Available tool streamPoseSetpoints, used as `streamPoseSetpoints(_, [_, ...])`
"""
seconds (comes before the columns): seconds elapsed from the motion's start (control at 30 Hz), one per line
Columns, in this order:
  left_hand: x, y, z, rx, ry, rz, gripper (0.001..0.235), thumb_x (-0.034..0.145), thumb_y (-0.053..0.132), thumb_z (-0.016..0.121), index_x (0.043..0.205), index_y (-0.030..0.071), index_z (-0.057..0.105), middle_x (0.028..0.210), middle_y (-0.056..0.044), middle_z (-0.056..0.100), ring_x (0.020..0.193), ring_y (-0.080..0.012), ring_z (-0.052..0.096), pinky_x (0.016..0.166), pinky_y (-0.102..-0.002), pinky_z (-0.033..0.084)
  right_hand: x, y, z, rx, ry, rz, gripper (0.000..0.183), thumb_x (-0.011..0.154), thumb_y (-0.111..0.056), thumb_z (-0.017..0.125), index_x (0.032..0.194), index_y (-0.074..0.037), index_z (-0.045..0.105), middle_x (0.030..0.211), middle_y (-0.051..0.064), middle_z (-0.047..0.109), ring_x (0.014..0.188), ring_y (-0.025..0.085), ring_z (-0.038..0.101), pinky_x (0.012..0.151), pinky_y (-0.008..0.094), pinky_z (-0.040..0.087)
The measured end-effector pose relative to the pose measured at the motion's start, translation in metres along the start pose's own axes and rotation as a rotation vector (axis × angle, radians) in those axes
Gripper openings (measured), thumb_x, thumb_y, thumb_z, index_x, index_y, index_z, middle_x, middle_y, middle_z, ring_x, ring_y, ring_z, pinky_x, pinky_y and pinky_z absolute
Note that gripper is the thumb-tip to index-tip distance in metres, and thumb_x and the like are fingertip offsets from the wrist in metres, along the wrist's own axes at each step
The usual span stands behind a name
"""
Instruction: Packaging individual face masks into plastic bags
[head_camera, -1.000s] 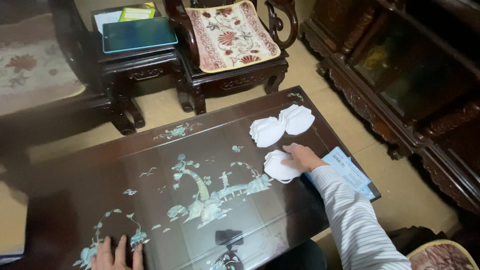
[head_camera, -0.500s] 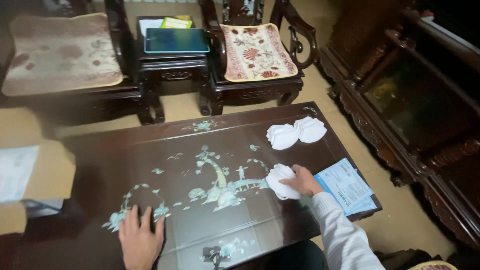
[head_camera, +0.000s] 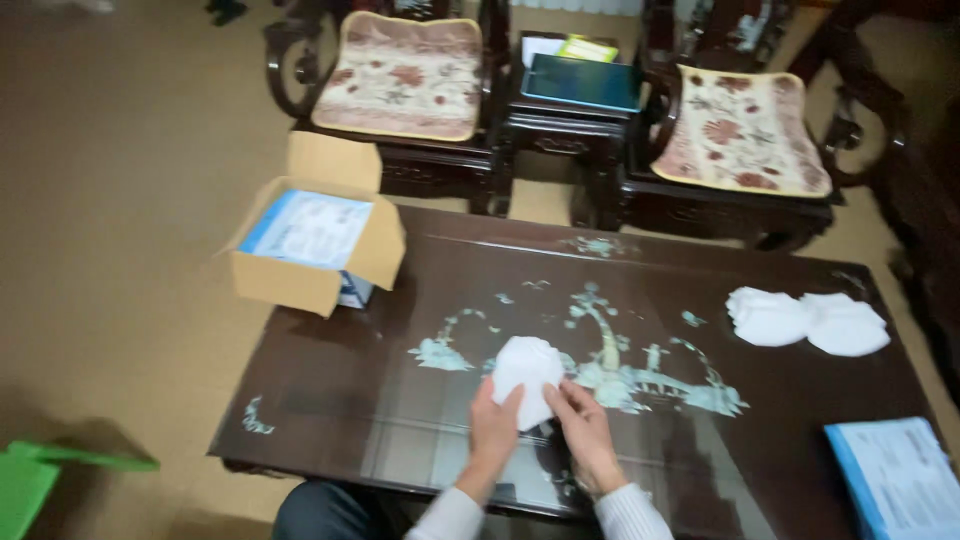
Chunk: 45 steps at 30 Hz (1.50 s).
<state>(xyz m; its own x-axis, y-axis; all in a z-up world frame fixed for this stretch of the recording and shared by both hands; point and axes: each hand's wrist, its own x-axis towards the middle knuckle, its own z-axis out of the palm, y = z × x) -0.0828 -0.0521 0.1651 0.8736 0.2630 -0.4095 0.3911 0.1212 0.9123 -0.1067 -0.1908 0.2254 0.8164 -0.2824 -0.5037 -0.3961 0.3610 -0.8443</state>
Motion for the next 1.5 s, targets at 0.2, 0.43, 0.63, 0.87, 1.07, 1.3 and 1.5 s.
streamPoseSetpoints(0.2, [0.114,0.037,-0.173,0.230,0.127,0.396,0.036,0.084,0.019,0.080,0.116,0.004,0.072,0.105,-0.009,0.078,0.092,-0.0161,0.069,0.085,-0.031,0.057,0.044,0.022,-0.105,-0.882,0.134,-0.704,0.031,0.089,-0.029,0.072,0.116,-0.014,0.077,0.129,0.012,0.070,0.126,0.029,0.058,0.110,0.043,0.042])
streamPoseSetpoints(0.43, [0.123,0.048,-0.226,1.056,0.377,0.458,0.085,0.077,0.042,0.085,0.142,0.001,0.048,0.125,-0.021,0.054,0.111,-0.0430,0.060,0.090,-0.055,0.050,0.061,0.061,-0.168,-1.416,0.390,-0.923,0.076,0.091,-0.056,0.056,0.141,0.001,0.059,0.151,0.035,0.049,0.147,0.047,0.042,0.120,0.059,0.034])
streamPoseSetpoints(0.63, [0.118,0.018,-0.217,1.043,0.560,0.530,0.051,0.081,0.051,0.082,0.104,0.006,0.070,0.097,-0.014,0.064,0.088,-0.0375,0.065,0.073,-0.049,0.052,0.057,0.063,-0.168,-1.407,0.385,-0.864,0.074,0.093,-0.056,0.053,0.144,-0.002,0.059,0.158,0.029,0.045,0.153,0.044,0.035,0.127,0.059,0.026])
streamPoseSetpoints(0.87, [0.110,0.033,-0.203,0.655,0.516,0.320,0.064,0.076,0.023,0.087,0.134,0.005,0.066,0.102,-0.013,0.065,0.093,-0.0363,0.068,0.087,-0.051,0.051,0.064,0.069,-0.171,-1.406,0.409,-0.859,0.073,0.090,-0.056,0.058,0.142,-0.005,0.061,0.157,0.028,0.047,0.153,0.043,0.037,0.127,0.058,0.028])
streamPoseSetpoints(1.07, [0.062,0.054,-0.179,0.489,0.425,0.653,0.022,0.085,0.002,0.065,0.099,0.015,0.077,0.108,-0.001,0.076,0.105,-0.0236,0.070,0.100,-0.039,0.045,0.039,0.036,-0.157,-0.989,0.330,-0.671,0.072,0.093,-0.047,0.060,0.144,0.004,0.056,0.156,0.021,0.049,0.149,0.033,0.038,0.121,0.049,0.033])
streamPoseSetpoints(1.3, [-0.029,0.073,-0.060,0.195,-0.150,0.216,0.036,0.075,0.018,0.089,0.110,0.013,0.081,0.103,-0.003,0.084,0.087,-0.0116,0.073,0.076,-0.024,0.058,0.003,-0.008,-0.084,-0.381,0.062,-0.567,0.033,0.101,-0.027,0.060,0.118,-0.006,0.078,0.127,0.007,0.076,0.127,0.015,0.063,0.114,0.031,0.042])
streamPoseSetpoints(1.5, [-0.022,0.045,0.007,-0.162,-0.215,-0.032,0.039,0.078,0.004,0.084,0.117,0.003,0.076,0.115,-0.012,0.080,0.092,-0.0155,0.072,0.076,-0.028,0.060,0.011,0.000,-0.038,-0.080,-0.281,-0.050,0.025,0.089,0.001,0.072,0.112,0.010,0.076,0.107,0.022,0.080,0.087,0.028,0.076,0.076,0.037,0.067])
